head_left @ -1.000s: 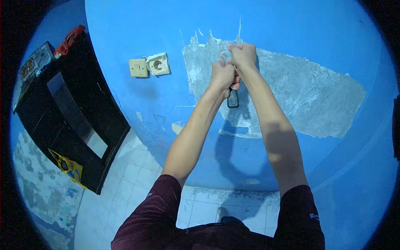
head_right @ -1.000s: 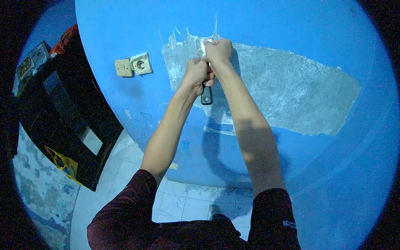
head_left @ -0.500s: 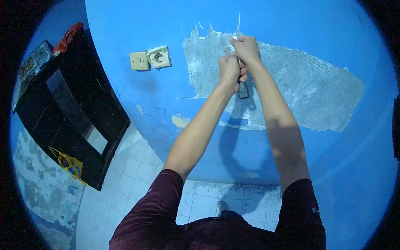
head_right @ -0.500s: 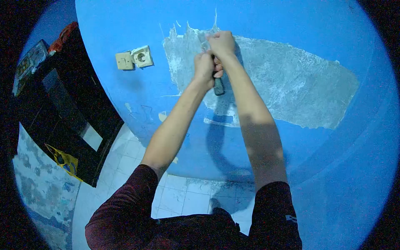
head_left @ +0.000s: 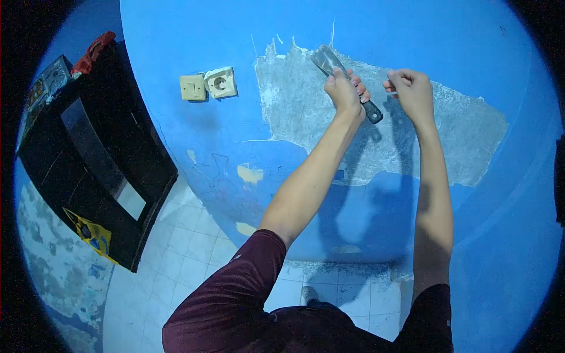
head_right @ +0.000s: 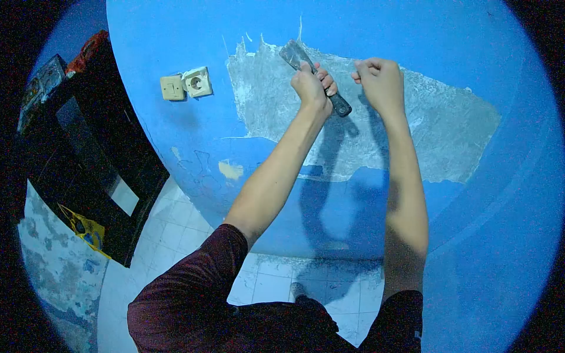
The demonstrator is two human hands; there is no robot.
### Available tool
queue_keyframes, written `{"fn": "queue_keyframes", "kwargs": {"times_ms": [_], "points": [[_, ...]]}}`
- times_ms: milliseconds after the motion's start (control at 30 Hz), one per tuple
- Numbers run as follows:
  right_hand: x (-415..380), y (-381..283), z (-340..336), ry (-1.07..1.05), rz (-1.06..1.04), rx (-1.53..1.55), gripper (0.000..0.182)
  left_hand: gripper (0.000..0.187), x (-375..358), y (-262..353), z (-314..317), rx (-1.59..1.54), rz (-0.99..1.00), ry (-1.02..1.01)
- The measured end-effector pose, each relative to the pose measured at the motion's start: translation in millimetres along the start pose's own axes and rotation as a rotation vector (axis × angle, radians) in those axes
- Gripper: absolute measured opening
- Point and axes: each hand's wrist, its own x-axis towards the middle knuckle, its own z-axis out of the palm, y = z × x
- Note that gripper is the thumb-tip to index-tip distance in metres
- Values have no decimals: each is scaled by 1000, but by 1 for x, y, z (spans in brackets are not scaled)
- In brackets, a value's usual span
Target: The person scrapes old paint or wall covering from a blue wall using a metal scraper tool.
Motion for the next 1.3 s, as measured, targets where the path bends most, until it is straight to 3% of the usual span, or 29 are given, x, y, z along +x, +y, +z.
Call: {"fn": "queue_keyframes", "kwargs": {"times_ms": [467,667,733,867,933,967,1033,1167,1233,1300], "points": [[1,17,13,-103,2,99,24,31,1,10,3,-46,-6,-10],[1,13,26,-74,-231,-160,27,27,0,32,-20,73,-96,-93],[0,16,37,24,-596,-430,35,26,-5,43,-31,150,-164,-115],[3,11,68,28,-777,-586,42,26,-16,62,-40,441,-237,-133],[5,8,82,-8,-1015,-609,40,23,-14,72,-45,606,-233,-170],[10,11,91,-10,-1014,-608,40,23,-13,77,-46,606,-234,-168],[18,15,108,72,-1243,-740,37,17,-11,85,-46,706,-223,-245],[21,15,125,40,-1231,-833,38,7,-15,101,-44,717,-251,-215],[26,17,125,92,-1277,-946,35,13,-22,100,-52,690,-269,-170],[29,19,126,172,-1337,-913,34,26,-55,98,-52,796,-150,-202]]}}
